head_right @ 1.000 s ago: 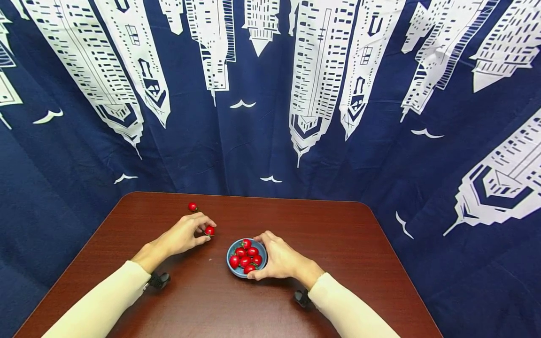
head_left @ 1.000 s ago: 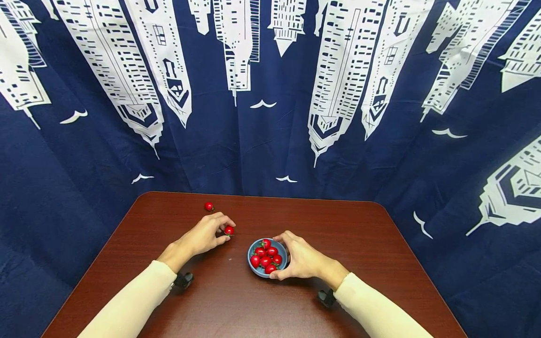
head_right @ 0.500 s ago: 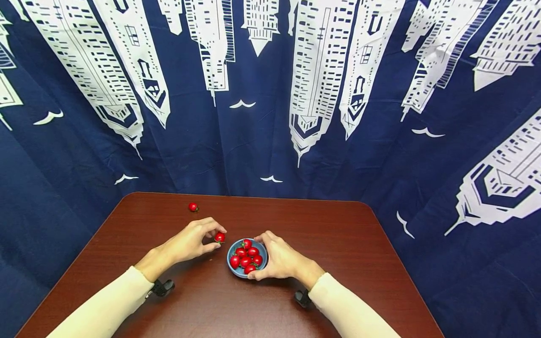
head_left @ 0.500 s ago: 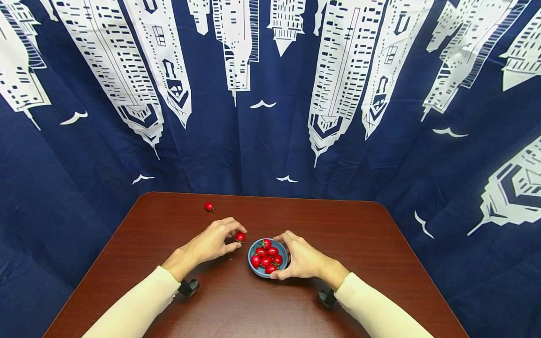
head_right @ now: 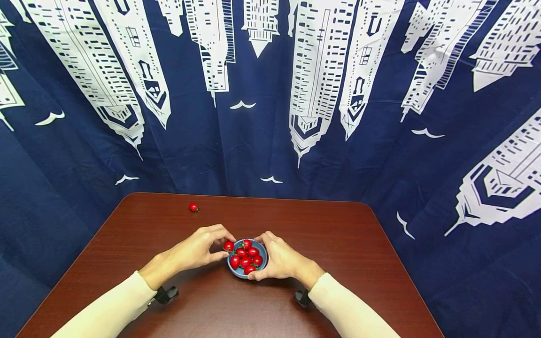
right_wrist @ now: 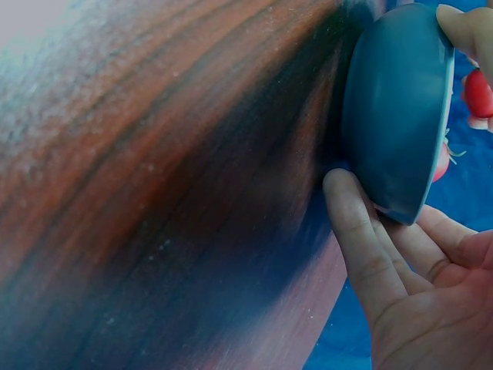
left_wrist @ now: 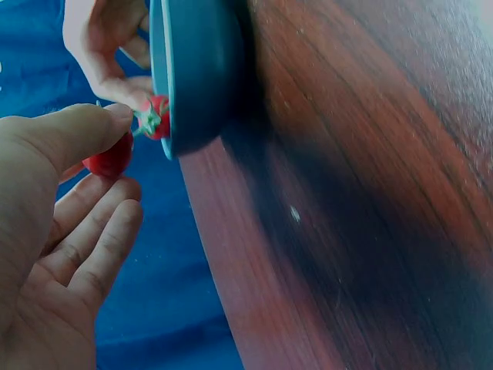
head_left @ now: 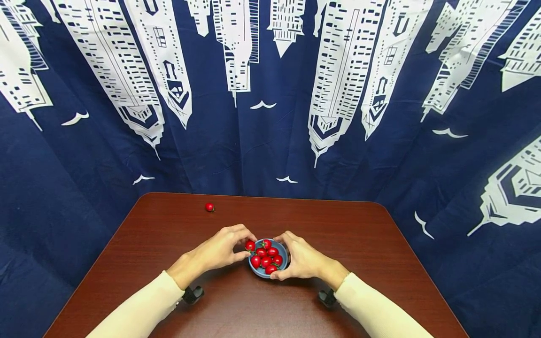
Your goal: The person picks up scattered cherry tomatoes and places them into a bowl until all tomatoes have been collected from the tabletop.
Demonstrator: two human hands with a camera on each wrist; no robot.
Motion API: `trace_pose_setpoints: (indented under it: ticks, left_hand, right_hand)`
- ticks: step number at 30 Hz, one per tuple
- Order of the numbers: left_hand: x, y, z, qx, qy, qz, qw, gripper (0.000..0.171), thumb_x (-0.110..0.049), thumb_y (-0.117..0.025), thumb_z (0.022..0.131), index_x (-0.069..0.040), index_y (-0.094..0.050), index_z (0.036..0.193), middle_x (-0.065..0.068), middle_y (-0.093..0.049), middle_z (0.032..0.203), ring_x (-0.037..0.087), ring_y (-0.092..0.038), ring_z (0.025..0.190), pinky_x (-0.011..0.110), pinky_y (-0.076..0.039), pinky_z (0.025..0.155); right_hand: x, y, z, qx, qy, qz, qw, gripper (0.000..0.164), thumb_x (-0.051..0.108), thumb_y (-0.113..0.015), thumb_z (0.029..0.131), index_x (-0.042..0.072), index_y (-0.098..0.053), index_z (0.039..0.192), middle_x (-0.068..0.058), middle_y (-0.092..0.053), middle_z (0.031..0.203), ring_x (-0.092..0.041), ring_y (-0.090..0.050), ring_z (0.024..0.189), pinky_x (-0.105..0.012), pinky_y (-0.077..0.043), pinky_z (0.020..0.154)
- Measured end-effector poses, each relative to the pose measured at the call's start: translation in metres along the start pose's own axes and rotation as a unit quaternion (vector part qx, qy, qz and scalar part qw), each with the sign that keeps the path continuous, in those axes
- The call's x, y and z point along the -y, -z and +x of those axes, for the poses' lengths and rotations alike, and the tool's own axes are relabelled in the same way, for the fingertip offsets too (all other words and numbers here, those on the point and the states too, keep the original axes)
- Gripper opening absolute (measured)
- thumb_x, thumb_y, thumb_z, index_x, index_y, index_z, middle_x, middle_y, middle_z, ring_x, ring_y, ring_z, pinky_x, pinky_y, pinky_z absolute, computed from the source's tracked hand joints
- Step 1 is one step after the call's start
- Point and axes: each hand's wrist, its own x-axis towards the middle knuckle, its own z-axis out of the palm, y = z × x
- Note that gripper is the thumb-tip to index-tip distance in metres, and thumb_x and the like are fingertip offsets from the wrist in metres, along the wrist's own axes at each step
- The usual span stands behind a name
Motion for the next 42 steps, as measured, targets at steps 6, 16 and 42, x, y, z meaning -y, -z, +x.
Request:
trace_pose_setpoints:
  ticks: [6, 16, 42]
  left_hand:
    - [-0.009, -0.005, 0.001, 0.001, -0.017, 0.000, 0.9999, 0.036, -0.010, -0.095, 0.098, -0.009, -0.081, 0.131, 0.003, -0.080, 0.122, 0.018, -0.079, 0.102, 0.029, -0.069, 0.094]
    - [-0.020, -0.019, 0.003, 0.009, -0.038, 0.030, 0.9988, 0.037, -0.016, -0.096, 0.098, -0.016, -0.083, 0.133, -0.002, -0.080, 0.122, 0.015, -0.079, 0.109, 0.030, -0.067, 0.101]
    - [-0.024, -0.016, 0.000, 0.030, -0.025, 0.042, 0.9983, 0.051, -0.033, -0.098, 0.096, -0.017, -0.081, 0.142, 0.000, -0.079, 0.136, 0.019, -0.079, 0.124, 0.042, -0.067, 0.113]
  right_hand:
    - [-0.002, 0.000, 0.000, -0.002, 0.008, -0.007, 1.000, 0.095, 0.056, -0.103, 0.080, 0.003, -0.064, 0.148, -0.005, -0.073, 0.139, -0.018, -0.078, 0.117, -0.033, -0.068, 0.105]
    - [0.000, 0.001, -0.001, 0.000, 0.005, -0.004, 1.000, 0.094, 0.056, -0.103, 0.081, 0.004, -0.063, 0.149, -0.005, -0.072, 0.141, -0.019, -0.079, 0.119, -0.035, -0.068, 0.107]
    - [0.001, -0.001, 0.000, -0.002, 0.010, -0.002, 1.000, 0.092, 0.053, -0.102, 0.081, 0.003, -0.063, 0.148, -0.006, -0.072, 0.142, -0.018, -0.079, 0.116, -0.033, -0.069, 0.105]
